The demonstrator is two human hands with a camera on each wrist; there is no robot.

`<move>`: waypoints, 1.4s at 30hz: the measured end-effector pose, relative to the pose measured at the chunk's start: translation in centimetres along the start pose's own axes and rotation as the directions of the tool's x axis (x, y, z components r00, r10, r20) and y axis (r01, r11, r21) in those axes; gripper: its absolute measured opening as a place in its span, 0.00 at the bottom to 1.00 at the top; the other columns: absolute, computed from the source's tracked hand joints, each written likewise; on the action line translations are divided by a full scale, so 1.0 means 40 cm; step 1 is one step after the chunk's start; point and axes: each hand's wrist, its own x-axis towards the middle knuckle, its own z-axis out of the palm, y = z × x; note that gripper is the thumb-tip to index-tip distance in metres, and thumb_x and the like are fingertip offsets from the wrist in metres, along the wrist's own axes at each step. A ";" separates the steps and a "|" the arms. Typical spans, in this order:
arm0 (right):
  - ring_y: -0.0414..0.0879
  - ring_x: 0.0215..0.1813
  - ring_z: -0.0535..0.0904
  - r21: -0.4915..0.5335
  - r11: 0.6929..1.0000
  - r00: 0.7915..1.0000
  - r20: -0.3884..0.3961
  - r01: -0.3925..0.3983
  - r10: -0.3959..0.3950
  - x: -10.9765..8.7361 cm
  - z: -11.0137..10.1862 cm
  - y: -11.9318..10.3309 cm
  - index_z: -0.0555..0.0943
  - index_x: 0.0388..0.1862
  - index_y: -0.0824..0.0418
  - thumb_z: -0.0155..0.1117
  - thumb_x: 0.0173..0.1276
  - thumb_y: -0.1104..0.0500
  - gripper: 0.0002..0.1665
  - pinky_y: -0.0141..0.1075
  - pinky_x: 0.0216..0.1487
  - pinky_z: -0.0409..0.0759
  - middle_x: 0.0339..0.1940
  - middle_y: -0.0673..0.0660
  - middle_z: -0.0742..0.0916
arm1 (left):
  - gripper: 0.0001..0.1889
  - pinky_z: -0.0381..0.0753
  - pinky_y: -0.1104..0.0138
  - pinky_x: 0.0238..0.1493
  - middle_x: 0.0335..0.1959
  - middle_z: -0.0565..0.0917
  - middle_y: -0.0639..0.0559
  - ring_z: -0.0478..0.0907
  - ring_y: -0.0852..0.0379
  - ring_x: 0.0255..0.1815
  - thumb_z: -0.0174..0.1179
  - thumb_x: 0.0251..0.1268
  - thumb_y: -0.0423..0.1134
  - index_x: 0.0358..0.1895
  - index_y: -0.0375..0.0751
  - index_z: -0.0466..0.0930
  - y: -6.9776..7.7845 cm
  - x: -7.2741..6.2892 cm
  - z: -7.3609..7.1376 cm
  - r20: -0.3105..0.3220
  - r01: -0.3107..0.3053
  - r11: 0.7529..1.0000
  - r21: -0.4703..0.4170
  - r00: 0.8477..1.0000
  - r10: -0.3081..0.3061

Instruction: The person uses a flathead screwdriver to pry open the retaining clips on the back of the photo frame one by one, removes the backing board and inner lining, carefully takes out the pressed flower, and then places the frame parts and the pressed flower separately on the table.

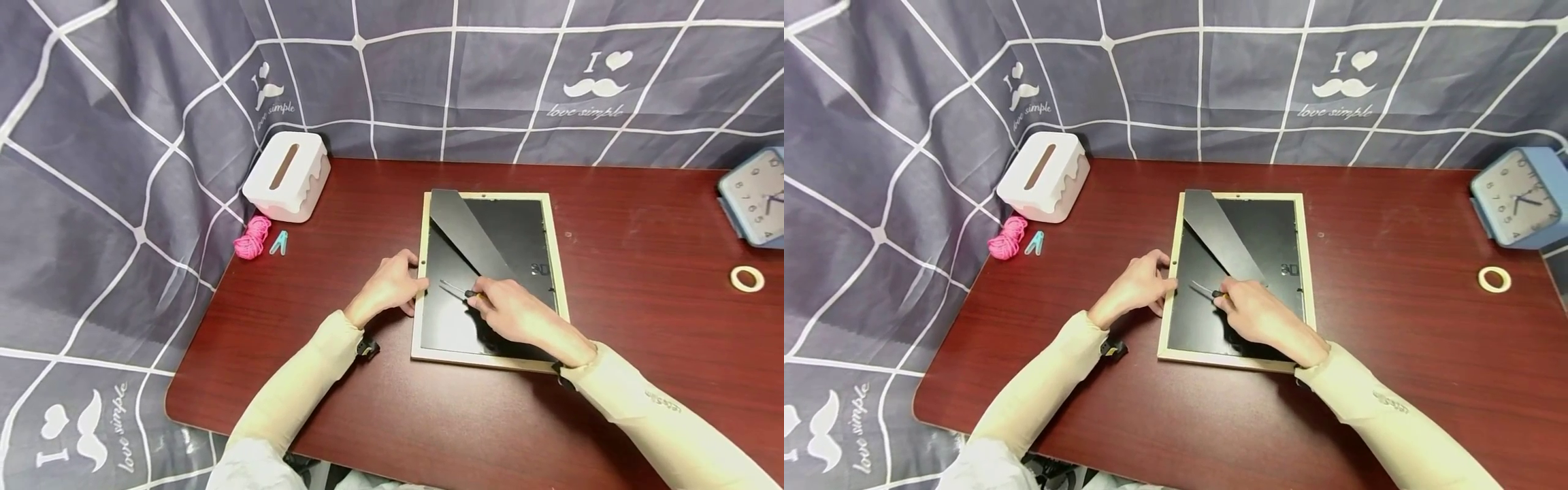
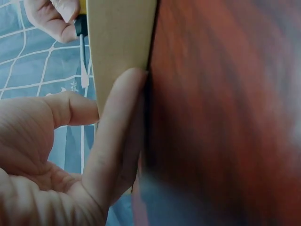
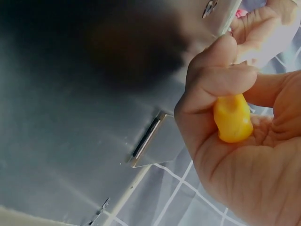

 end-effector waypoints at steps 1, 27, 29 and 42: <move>0.39 0.31 0.76 -0.013 1.000 1.000 -0.002 -0.008 0.008 0.001 0.002 0.004 0.80 0.40 0.48 0.64 0.83 0.51 0.08 0.34 0.35 0.75 0.24 0.43 0.78 | 0.26 0.97 0.60 0.34 0.32 0.90 0.43 0.90 0.51 0.18 0.64 0.76 0.36 0.72 0.37 0.70 -0.001 -0.001 0.003 0.007 0.008 1.000 0.001 1.000 -0.008; 0.47 0.36 0.79 -0.020 0.995 0.996 -0.019 -0.093 0.093 0.009 0.002 -0.034 0.77 0.46 0.54 0.59 0.84 0.52 0.08 0.40 0.40 0.77 0.27 0.50 0.79 | 0.46 0.95 0.59 0.39 0.38 0.90 0.47 0.90 0.52 0.29 0.72 0.68 0.35 0.85 0.54 0.55 -0.021 0.040 -0.007 -0.191 0.002 0.970 -0.243 0.980 -0.050; 0.48 0.37 0.79 -0.015 0.996 0.996 -0.017 -0.087 0.086 0.020 0.003 -0.045 0.77 0.47 0.55 0.58 0.85 0.52 0.08 0.41 0.41 0.77 0.27 0.50 0.78 | 0.37 0.91 0.59 0.53 0.47 0.89 0.49 0.88 0.52 0.44 0.72 0.68 0.39 0.78 0.51 0.69 -0.042 0.124 -0.049 -0.305 -0.067 0.996 -0.061 0.951 0.045; 0.51 0.43 0.83 0.020 0.988 0.986 0.057 -0.155 0.154 0.055 0.002 -0.113 0.76 0.51 0.60 0.52 0.87 0.50 0.14 0.47 0.48 0.84 0.36 0.56 0.85 | 0.06 0.89 0.60 0.61 0.38 0.94 0.59 0.89 0.51 0.52 0.72 0.58 0.42 0.35 0.57 0.96 -0.096 0.341 -0.126 -0.266 -0.110 0.948 0.300 0.944 0.194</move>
